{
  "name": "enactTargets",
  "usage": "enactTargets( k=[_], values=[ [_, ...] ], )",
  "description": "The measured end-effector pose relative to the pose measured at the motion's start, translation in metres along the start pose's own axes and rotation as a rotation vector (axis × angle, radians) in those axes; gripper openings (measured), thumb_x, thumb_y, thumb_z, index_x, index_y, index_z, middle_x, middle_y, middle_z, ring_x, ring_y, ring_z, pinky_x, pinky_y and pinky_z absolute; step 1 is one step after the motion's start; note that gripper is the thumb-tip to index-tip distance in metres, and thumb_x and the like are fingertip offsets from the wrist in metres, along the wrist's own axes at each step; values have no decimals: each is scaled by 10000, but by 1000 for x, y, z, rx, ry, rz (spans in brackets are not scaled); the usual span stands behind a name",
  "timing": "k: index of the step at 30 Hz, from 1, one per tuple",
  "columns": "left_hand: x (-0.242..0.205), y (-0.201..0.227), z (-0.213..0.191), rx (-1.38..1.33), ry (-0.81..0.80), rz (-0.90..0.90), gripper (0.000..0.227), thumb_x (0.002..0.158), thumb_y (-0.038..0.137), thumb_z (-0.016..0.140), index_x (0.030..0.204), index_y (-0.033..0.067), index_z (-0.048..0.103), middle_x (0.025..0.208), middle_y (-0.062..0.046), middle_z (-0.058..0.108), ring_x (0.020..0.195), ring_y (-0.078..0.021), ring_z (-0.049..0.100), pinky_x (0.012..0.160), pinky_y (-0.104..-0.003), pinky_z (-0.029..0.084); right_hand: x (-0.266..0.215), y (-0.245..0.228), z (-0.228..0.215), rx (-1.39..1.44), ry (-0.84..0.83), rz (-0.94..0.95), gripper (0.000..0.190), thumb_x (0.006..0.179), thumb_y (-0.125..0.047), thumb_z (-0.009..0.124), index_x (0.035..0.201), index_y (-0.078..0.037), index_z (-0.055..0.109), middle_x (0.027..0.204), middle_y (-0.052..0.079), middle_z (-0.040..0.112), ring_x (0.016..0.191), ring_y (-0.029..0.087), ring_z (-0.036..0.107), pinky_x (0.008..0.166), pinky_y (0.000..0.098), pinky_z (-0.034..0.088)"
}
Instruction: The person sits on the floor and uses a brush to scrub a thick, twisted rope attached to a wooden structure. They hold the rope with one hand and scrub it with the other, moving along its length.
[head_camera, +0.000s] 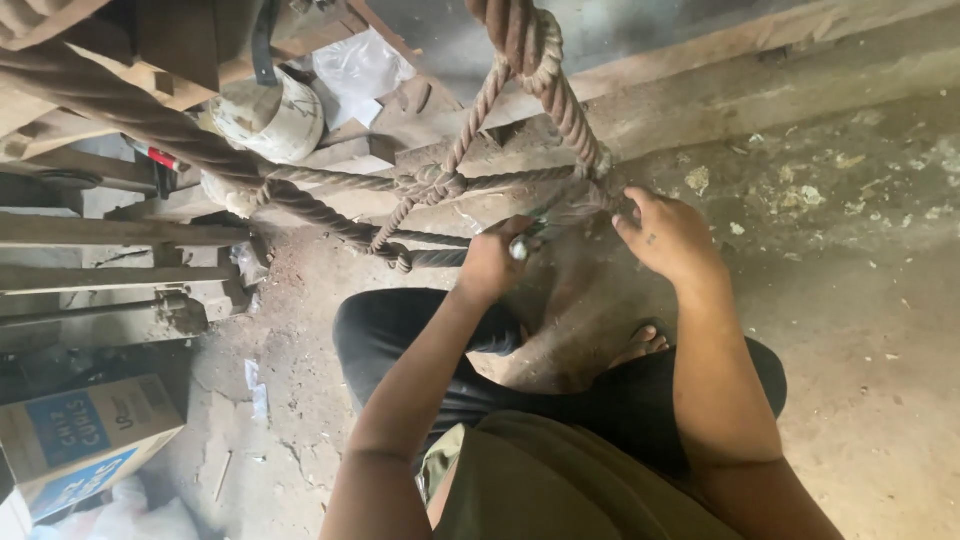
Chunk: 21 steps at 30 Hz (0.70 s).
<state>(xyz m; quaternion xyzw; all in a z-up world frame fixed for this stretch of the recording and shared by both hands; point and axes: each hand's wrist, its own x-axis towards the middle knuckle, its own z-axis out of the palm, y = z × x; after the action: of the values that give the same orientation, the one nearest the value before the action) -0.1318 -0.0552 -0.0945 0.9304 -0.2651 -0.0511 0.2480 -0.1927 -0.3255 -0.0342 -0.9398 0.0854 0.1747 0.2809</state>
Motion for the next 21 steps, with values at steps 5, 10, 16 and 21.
enactTargets(
  k=[5,10,16,21],
  values=[
    [29,36,-4,-509,366,216,321,941,222,773,1219,79,701,1153,-221,727,1073,-461,694,882,-512,587,-8,-10,-3,32,-21,20,551,997,-364,577,1462,-68,567,1199,228,739,1153,380,695,967,518,555],
    [40,60,-13,193,-5,-59,297,799,264,781,952,16,722,852,-225,724,731,-398,746,648,-503,620,-8,-13,-6,52,0,14,538,993,-342,583,1453,-64,575,1183,234,742,1139,389,699,954,524,558],
    [55,58,-22,213,177,17,300,868,288,696,1128,138,696,951,-126,718,830,-373,751,674,-484,621,-6,3,2,53,23,-12,524,991,-309,596,1446,-49,589,1180,243,740,1127,394,702,937,516,566],
    [27,21,-5,510,-227,-214,143,821,230,693,864,118,771,675,-125,708,629,-350,742,482,-463,586,-11,5,-10,75,-7,21,525,1019,-329,558,1461,-46,571,1224,241,726,1157,353,697,958,484,563]
  ],
)
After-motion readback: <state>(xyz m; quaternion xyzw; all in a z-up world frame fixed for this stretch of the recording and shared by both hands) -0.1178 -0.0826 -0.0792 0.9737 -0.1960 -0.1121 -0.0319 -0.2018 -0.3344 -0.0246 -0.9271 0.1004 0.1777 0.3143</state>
